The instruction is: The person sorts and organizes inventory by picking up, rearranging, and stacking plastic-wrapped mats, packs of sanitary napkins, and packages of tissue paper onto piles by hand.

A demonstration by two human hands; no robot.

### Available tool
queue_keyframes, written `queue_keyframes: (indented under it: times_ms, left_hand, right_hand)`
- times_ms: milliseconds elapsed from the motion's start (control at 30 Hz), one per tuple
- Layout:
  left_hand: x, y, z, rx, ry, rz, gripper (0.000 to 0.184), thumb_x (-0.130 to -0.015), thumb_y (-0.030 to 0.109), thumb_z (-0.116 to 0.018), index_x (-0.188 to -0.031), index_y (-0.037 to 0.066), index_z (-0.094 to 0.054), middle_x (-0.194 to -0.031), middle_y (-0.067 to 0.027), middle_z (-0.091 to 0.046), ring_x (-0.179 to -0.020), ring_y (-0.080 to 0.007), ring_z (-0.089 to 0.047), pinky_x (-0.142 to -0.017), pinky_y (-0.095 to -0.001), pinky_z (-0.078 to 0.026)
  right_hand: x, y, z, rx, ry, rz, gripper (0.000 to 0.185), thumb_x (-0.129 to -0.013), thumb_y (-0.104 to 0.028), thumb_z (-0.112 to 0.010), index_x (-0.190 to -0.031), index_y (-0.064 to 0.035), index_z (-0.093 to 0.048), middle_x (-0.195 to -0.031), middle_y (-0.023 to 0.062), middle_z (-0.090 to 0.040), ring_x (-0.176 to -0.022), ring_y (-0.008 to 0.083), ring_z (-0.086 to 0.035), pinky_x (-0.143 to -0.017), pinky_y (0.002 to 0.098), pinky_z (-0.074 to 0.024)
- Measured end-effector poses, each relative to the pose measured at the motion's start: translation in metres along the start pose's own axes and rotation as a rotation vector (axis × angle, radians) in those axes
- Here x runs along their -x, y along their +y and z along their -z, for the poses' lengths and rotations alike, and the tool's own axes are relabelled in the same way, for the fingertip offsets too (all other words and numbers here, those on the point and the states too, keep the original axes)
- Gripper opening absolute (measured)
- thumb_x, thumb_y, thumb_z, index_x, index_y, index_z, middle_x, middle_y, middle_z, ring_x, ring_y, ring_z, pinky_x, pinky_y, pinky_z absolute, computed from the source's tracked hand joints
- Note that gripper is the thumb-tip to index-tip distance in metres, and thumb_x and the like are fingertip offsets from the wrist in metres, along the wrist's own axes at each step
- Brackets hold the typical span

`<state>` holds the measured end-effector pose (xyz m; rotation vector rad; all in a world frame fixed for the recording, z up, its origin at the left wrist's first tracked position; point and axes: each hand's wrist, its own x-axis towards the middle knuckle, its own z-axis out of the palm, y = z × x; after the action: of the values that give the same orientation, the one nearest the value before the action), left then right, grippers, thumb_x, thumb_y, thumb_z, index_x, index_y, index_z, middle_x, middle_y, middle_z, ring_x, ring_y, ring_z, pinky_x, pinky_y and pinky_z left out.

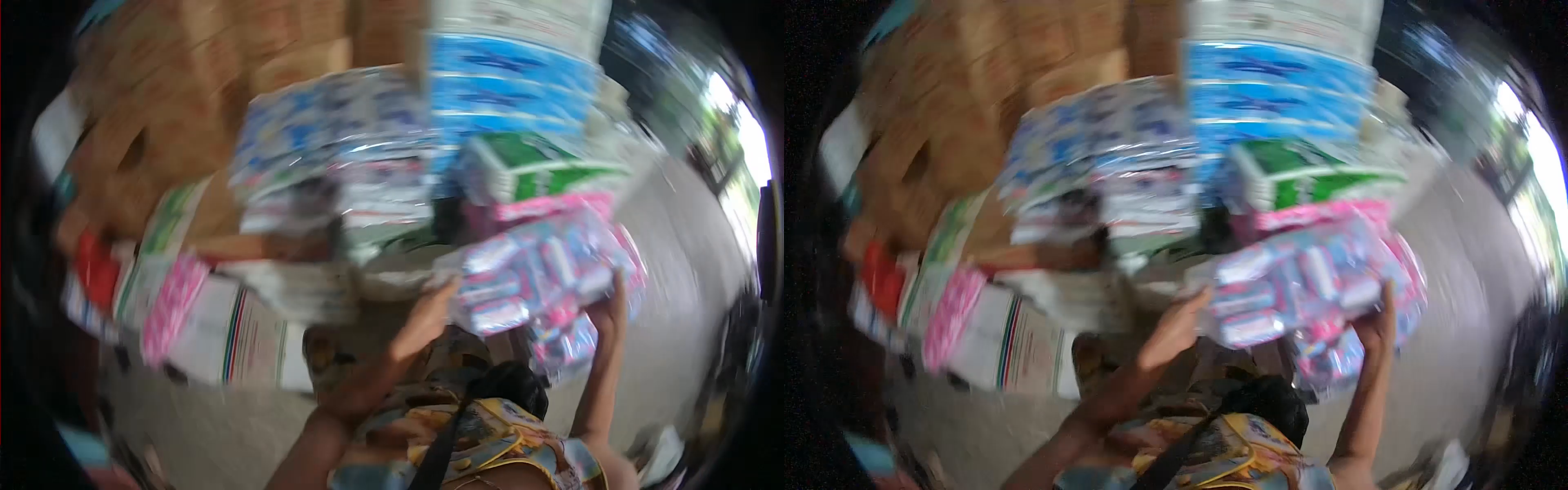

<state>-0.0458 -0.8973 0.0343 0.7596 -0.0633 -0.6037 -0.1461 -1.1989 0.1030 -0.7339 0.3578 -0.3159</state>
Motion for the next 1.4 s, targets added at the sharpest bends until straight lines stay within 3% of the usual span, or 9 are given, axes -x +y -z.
queue_keyframes:
  times_ms: [100,367,533,667,1067,1133,1167,1233,1400]
  left_hand:
    - [0.008,0.009,-0.009,-0.176,0.073,0.084,0.045,-0.085,0.033,-0.049,-0.119,0.004,-0.041,-0.126,-0.0072,-0.038,-0.118,-0.0171,-0.032,-0.097,-0.0326,-0.025]
    - [0.022,0.006,0.001,-0.002,0.279,-0.022,0.038,-0.083,0.027,-0.053,-0.112,0.003,-0.046,-0.106,-0.0062,-0.051,-0.098,-0.0138,-0.047,-0.082,-0.0276,-0.038]
    - [0.055,0.007,0.073,-0.323,0.077,-0.488,0.033,-0.085,0.020,-0.049,-0.111,0.001,-0.044,-0.103,-0.0076,-0.052,-0.094,-0.0178,-0.050,-0.084,-0.0298,-0.041]
    - [0.123,0.059,0.071,0.448,0.351,-0.337,0.030,-0.083,0.019,-0.051,-0.108,0.003,-0.044,-0.096,-0.0090,-0.050,-0.088,-0.0229,-0.053,-0.082,-0.0374,-0.045]
    - [0.307,0.079,0.225,0.238,1.294,-1.141,0.023,-0.088,0.022,-0.045,-0.101,0.003,-0.048,-0.088,-0.0056,-0.054,-0.081,-0.0169,-0.052,-0.072,-0.0317,-0.046]
    - [0.338,0.098,0.234,0.244,1.355,-1.187,0.026,-0.087,0.016,-0.045,-0.108,0.001,-0.046,-0.101,-0.0082,-0.053,-0.090,-0.0184,-0.052,-0.077,-0.0318,-0.044]
    - [0.350,0.114,0.233,0.215,1.349,-1.210,0.025,-0.087,0.015,-0.044,-0.107,0.001,-0.046,-0.098,-0.0072,-0.053,-0.087,-0.0176,-0.052,-0.075,-0.0311,-0.044]
    - [0.371,0.141,0.258,0.116,1.372,-1.245,0.025,-0.087,0.016,-0.045,-0.106,0.001,-0.046,-0.094,-0.0054,-0.053,-0.081,-0.0161,-0.052,-0.070,-0.0303,-0.044]
    - [0.367,0.151,0.398,-0.614,1.905,-0.832,0.061,-0.078,0.037,-0.056,-0.119,-0.002,-0.034,-0.106,-0.0166,-0.049,-0.096,-0.0282,-0.048,-0.080,-0.0350,-0.039]
  right_hand:
    - [-0.014,-0.011,0.016,0.156,0.015,0.042,0.045,-0.076,-0.039,-0.058,-0.106,-0.0069,-0.049,-0.094,0.0080,-0.056,-0.086,0.0240,-0.055,-0.069,0.0438,-0.0466]
    - [-0.013,-0.006,-0.005,0.236,-0.027,0.179,0.031,-0.077,-0.019,-0.056,-0.103,-0.0014,-0.052,-0.095,0.0087,-0.057,-0.085,0.0216,-0.055,-0.071,0.0377,-0.0475]
    - [-0.006,0.009,-0.059,0.336,-0.178,0.155,0.040,-0.074,-0.016,-0.059,-0.110,-0.0022,-0.047,-0.101,0.0089,-0.054,-0.091,0.0219,-0.053,-0.082,0.0369,-0.0424]
    - [0.003,0.051,-0.127,0.512,-0.363,0.166,0.044,-0.068,-0.007,-0.061,-0.109,-0.0075,-0.045,-0.093,0.0005,-0.053,-0.088,0.0152,-0.051,-0.084,0.0343,-0.0399]
    - [0.019,0.307,-0.252,0.445,-0.875,-0.852,0.018,-0.073,-0.002,-0.057,-0.091,0.0006,-0.054,-0.079,0.0108,-0.058,-0.061,0.0201,-0.055,-0.054,0.0264,-0.0453]
    - [0.038,0.342,-0.282,0.827,-1.404,-0.268,0.020,-0.074,-0.007,-0.059,-0.092,-0.0017,-0.055,-0.080,0.0118,-0.058,-0.064,0.0205,-0.056,-0.057,0.0291,-0.0447]
    - [0.037,0.357,-0.302,1.291,-1.790,0.512,0.022,-0.074,-0.009,-0.060,-0.095,-0.0033,-0.055,-0.083,0.0125,-0.058,-0.067,0.0199,-0.056,-0.060,0.0297,-0.0444]
    - [0.043,0.391,-0.325,1.286,-1.698,0.692,0.019,-0.073,-0.011,-0.061,-0.091,-0.0058,-0.057,-0.092,0.0125,-0.056,-0.074,0.0174,-0.056,-0.063,0.0280,-0.0439]
    - [-0.010,0.474,-0.305,0.957,-1.530,-0.135,0.018,-0.074,-0.009,-0.060,-0.091,-0.0045,-0.057,-0.097,0.0138,-0.054,-0.084,0.0232,-0.056,-0.067,0.0283,-0.0445]
